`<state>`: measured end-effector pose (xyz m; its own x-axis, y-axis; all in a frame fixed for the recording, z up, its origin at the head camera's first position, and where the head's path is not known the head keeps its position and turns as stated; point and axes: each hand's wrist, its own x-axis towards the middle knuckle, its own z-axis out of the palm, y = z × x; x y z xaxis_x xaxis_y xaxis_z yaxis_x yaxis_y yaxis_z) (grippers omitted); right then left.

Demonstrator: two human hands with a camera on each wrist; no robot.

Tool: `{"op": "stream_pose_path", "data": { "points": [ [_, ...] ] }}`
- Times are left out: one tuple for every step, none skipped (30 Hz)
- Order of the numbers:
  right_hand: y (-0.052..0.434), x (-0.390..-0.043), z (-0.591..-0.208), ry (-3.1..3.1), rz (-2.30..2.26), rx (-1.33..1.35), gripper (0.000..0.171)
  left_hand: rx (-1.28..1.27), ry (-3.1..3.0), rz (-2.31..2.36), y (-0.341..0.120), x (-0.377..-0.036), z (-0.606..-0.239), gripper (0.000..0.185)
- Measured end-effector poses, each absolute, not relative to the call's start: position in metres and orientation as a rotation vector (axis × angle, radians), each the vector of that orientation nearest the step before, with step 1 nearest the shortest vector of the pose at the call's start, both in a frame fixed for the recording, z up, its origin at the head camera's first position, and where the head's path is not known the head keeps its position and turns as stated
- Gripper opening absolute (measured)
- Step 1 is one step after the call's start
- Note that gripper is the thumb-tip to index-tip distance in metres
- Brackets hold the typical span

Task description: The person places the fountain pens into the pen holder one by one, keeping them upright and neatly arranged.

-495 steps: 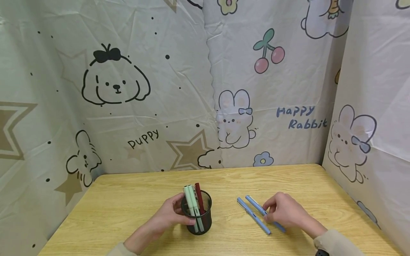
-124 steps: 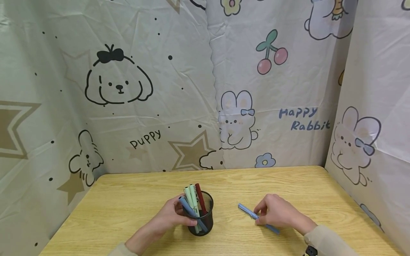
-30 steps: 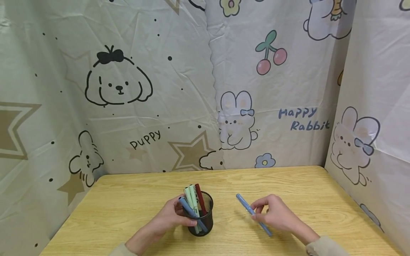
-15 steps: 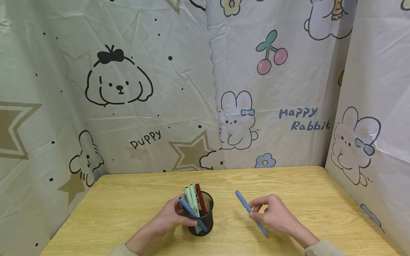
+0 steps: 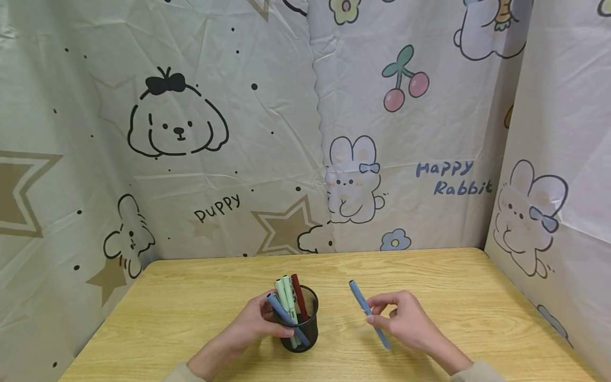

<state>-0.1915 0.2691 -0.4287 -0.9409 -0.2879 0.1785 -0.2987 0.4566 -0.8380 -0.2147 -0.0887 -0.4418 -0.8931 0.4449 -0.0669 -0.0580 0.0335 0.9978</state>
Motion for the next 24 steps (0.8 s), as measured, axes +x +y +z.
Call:
{"op": "stream_pose_path", "data": {
  "points": [
    [0.268, -0.191, -0.428, -2.668, 1.549, 0.533, 0.026, 0.392, 1.958, 1.920, -0.089, -0.215, -0.442, 0.092],
    [0.268, -0.191, -0.428, -2.664, 1.559, 0.527, 0.027, 0.391, 1.959, 1.920, -0.089, -0.215, -0.442, 0.093],
    [0.267, -0.190, -0.427, -2.661, 1.571, 0.521, 0.027, 0.391, 1.960, 1.919, -0.089, -0.215, -0.442, 0.093],
    [0.266, -0.190, -0.427, -2.658, 1.585, 0.512, 0.028, 0.391, 1.960, 1.918, -0.089, -0.215, -0.442, 0.093],
    [0.265, -0.189, -0.426, -2.655, 1.603, 0.503, 0.029, 0.391, 1.961, 1.917, -0.089, -0.215, -0.442, 0.093],
    [0.263, -0.189, -0.425, -2.652, 1.617, 0.495, 0.030, 0.390, 1.962, 1.916, -0.089, -0.215, -0.442, 0.093],
    [0.262, -0.188, -0.424, -2.649, 1.630, 0.488, 0.030, 0.390, 1.963, 1.915, -0.089, -0.214, -0.442, 0.093],
    [0.261, -0.188, -0.423, -2.645, 1.641, 0.483, 0.031, 0.389, 1.964, 1.913, -0.089, -0.214, -0.442, 0.092],
    [0.260, -0.187, -0.422, -2.639, 1.649, 0.479, 0.032, 0.388, 1.966, 1.912, -0.088, -0.214, -0.442, 0.092],
    [0.258, -0.186, -0.421, -2.635, 1.655, 0.476, 0.032, 0.386, 1.969, 1.910, -0.088, -0.214, -0.442, 0.092],
    [0.257, -0.186, -0.420, -2.630, 1.658, 0.473, 0.032, 0.382, 1.972, 1.908, -0.088, -0.214, -0.442, 0.092],
    [0.255, -0.185, -0.419, -2.625, 1.656, 0.473, 0.032, 0.380, 1.974, 1.906, -0.088, -0.214, -0.442, 0.092],
    [0.253, -0.185, -0.418, -2.619, 1.654, 0.471, 0.032, 0.377, 1.977, 1.905, -0.088, -0.214, -0.441, 0.092],
    [0.252, -0.184, -0.417, -2.616, 1.652, 0.469, 0.033, 0.377, 1.977, 1.905, -0.088, -0.214, -0.441, 0.092],
    [0.250, -0.184, -0.416, -2.613, 1.654, 0.465, 0.033, 0.378, 1.976, 1.906, -0.088, -0.214, -0.441, 0.092],
    [0.249, -0.184, -0.415, -2.612, 1.653, 0.462, 0.033, 0.379, 1.975, 1.907, -0.088, -0.214, -0.441, 0.093],
    [0.247, -0.184, -0.414, -2.610, 1.655, 0.457, 0.033, 0.381, 1.972, 1.909, -0.088, -0.214, -0.441, 0.093],
    [0.246, -0.183, -0.413, -2.606, 1.659, 0.453, 0.033, 0.385, 1.968, 1.911, -0.088, -0.214, -0.441, 0.092],
    [0.244, -0.183, -0.413, -2.603, 1.663, 0.449, 0.033, 0.390, 1.965, 1.913, -0.088, -0.214, -0.441, 0.092],
    [0.243, -0.182, -0.412, -2.600, 1.669, 0.446, 0.033, 0.394, 1.961, 1.915, -0.088, -0.214, -0.440, 0.092],
    [0.242, -0.182, -0.411, -2.593, 1.677, 0.446, 0.034, 0.397, 1.959, 1.916, -0.088, -0.214, -0.440, 0.091],
    [0.240, -0.182, -0.411, -2.585, 1.680, 0.446, 0.034, 0.398, 1.958, 1.916, -0.088, -0.214, -0.441, 0.091],
    [0.239, -0.181, -0.411, -2.579, 1.685, 0.445, 0.034, 0.401, 1.958, 1.917, -0.088, -0.214, -0.441, 0.091],
    [0.238, -0.181, -0.410, -2.574, 1.689, 0.446, 0.035, 0.401, 1.958, 1.917, -0.088, -0.215, -0.441, 0.090]
  ]
}}
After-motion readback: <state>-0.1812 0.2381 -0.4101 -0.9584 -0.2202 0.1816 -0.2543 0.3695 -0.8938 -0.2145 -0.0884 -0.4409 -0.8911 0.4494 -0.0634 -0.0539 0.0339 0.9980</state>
